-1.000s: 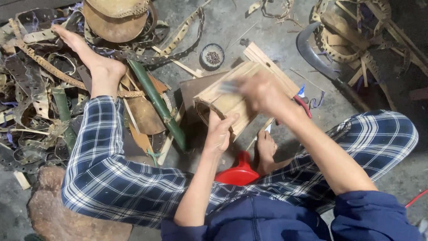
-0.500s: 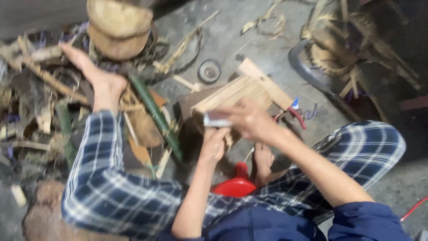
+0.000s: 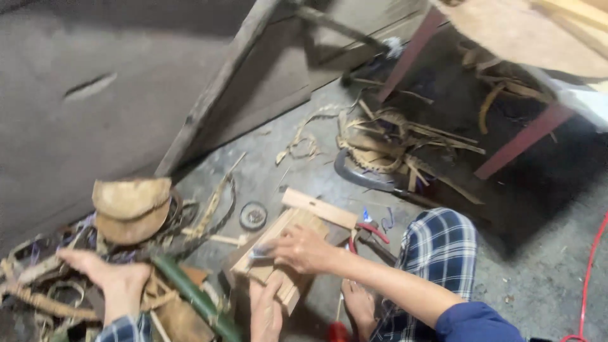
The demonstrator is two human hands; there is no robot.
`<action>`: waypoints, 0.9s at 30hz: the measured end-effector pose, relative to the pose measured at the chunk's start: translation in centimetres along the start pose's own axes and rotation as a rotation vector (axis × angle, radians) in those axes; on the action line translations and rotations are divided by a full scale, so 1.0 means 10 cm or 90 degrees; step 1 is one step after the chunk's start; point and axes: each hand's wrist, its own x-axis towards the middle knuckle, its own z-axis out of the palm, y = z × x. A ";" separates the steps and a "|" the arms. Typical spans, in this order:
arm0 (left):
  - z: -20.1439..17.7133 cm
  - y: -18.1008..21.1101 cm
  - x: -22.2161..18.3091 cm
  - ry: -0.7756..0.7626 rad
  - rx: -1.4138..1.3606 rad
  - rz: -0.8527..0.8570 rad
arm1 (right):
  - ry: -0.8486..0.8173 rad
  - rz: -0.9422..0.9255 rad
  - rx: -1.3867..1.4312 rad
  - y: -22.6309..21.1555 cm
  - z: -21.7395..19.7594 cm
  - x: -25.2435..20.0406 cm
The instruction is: Sanding a wooden drum shell, cleaning it with a cloth, and sawing a wooden block.
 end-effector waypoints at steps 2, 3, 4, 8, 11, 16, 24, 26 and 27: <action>0.14 0.11 -0.09 0.004 -0.008 0.002 | 0.046 -0.020 -0.070 0.00 -0.14 0.06; 0.21 0.16 -0.13 0.023 -0.024 0.003 | 0.081 -0.047 -0.130 0.00 -0.21 0.09; 0.22 0.15 -0.20 0.009 -0.014 0.001 | 0.089 -0.038 -0.141 0.02 -0.12 0.01; 0.07 0.02 -0.10 -0.010 0.095 0.055 | -0.017 0.018 0.006 0.12 0.09 -0.15; -0.39 -0.31 0.28 -0.097 0.188 0.260 | -0.006 0.062 0.065 0.17 0.13 -0.13; -0.55 -0.41 0.60 -0.052 0.189 0.112 | 0.012 0.036 0.108 -0.01 0.25 -0.02; -1.24 -0.73 1.22 -0.150 0.241 0.213 | 0.016 0.006 0.164 0.14 0.47 -0.14; -1.18 -0.68 1.13 -0.136 0.239 0.151 | 0.059 0.026 0.114 0.29 0.21 -0.13; -1.15 -0.65 1.08 -0.124 0.238 0.089 | 0.104 0.047 0.063 0.37 0.07 -0.12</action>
